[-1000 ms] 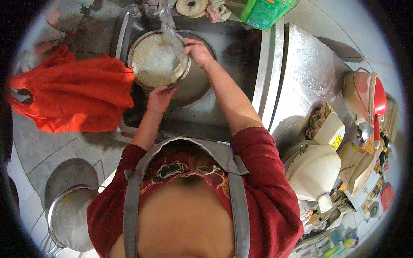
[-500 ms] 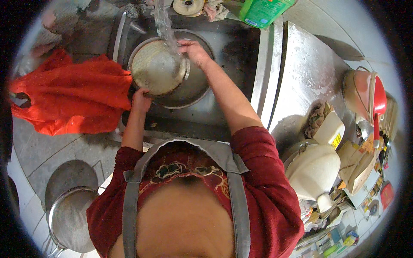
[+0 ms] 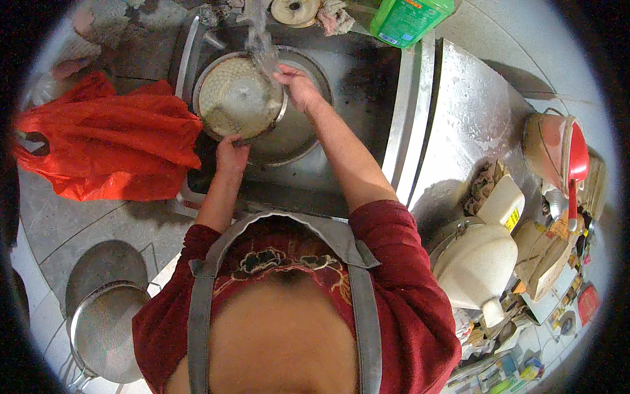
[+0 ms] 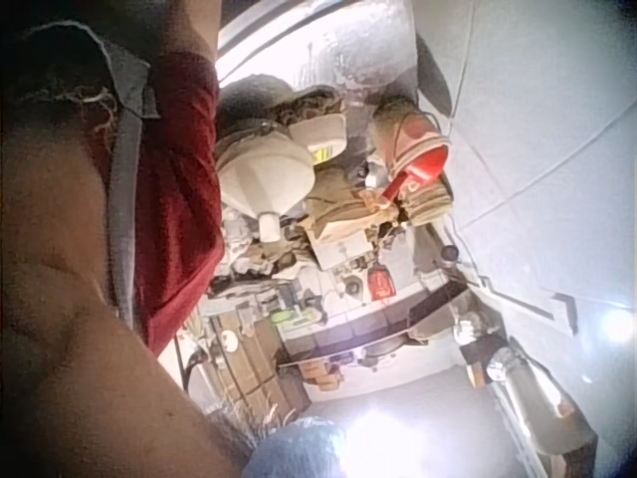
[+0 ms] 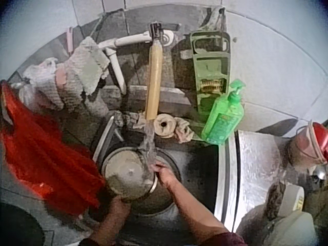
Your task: The person rinses a food processor bowl under running water, then assembles the food processor by placing the bowl on the base, inserting the blade assembly, and securing the lid. The person also washes their hands during the process.
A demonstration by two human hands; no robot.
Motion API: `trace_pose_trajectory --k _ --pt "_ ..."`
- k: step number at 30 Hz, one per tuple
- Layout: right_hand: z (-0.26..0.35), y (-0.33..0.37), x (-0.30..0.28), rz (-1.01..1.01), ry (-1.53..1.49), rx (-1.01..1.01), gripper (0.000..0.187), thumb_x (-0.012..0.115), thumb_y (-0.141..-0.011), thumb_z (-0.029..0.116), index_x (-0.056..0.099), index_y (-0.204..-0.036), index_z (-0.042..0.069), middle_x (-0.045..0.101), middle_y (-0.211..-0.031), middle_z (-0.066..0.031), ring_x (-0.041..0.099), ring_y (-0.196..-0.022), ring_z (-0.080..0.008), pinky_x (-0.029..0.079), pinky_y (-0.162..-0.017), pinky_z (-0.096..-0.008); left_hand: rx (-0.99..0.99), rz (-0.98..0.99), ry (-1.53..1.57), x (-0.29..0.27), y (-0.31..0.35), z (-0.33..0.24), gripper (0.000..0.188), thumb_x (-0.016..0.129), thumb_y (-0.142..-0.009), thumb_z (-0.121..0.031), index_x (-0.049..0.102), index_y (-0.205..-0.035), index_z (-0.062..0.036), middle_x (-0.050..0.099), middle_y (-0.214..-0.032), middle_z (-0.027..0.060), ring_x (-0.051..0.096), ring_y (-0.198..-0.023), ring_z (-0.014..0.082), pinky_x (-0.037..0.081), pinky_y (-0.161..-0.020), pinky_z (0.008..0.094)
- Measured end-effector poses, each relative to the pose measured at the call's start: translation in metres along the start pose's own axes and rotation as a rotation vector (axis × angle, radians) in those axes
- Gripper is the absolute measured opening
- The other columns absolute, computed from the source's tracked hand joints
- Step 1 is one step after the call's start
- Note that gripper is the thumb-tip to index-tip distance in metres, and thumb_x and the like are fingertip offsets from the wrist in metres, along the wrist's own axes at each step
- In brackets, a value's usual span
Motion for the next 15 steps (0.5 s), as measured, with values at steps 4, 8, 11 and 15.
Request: trace_pose_trajectory --k 4,8,11,15 --pt "-0.003 0.006 -0.005 -0.072 -0.049 0.018 0.032 0.053 -0.083 0.000 0.057 -0.115 -0.001 0.061 -0.110 -0.0061 0.053 -0.105 -0.0183 0.038 -0.096 -0.0311 0.203 0.026 -0.363 0.018 0.002 0.001 0.041 0.049 -0.076 -0.001 0.048 -0.117 -0.0002 0.052 -0.118 0.0150 0.049 -0.111 0.0326 0.035 -0.099 0.0505" --pt "-0.009 0.006 -0.008 -0.066 -0.070 0.031 0.039 0.052 -0.082 -0.003 0.053 -0.120 0.002 0.059 -0.114 -0.0055 0.052 -0.107 -0.0185 0.037 -0.097 -0.0331 0.013 0.022 0.211 0.034 0.000 0.022 0.043 0.047 -0.080 -0.001 0.043 -0.123 0.0014 0.048 -0.123 0.0167 0.045 -0.115 0.0341 0.034 -0.101 0.0511" --pt "-0.018 0.011 -0.010 0.004 -0.032 0.089 0.043 0.054 -0.079 -0.004 0.053 -0.121 0.005 0.060 -0.111 -0.0041 0.053 -0.104 -0.0184 0.041 -0.091 -0.0334 -0.029 0.031 0.223 0.050 -0.001 0.027 0.042 0.048 -0.082 -0.003 0.042 -0.124 0.0018 0.045 -0.127 0.0171 0.043 -0.118 0.0338 0.035 -0.101 0.0511" --pt "-0.016 0.008 -0.024 -0.057 0.206 0.124 0.046 0.056 -0.072 -0.006 0.056 -0.116 0.005 0.061 -0.102 -0.0030 0.057 -0.092 -0.0180 0.045 -0.078 -0.0311 -0.029 0.109 0.201 0.064 0.006 0.032 0.043 0.052 -0.081 -0.005 0.044 -0.123 0.0016 0.045 -0.128 0.0168 0.042 -0.119 0.0338 0.036 -0.100 0.0503"
Point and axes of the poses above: each hand's wrist, its own y-axis away from the middle knuckle, its own x-axis out of the palm, z = x × y, the point moved 8 cm from there along -y, towards the middle knuckle
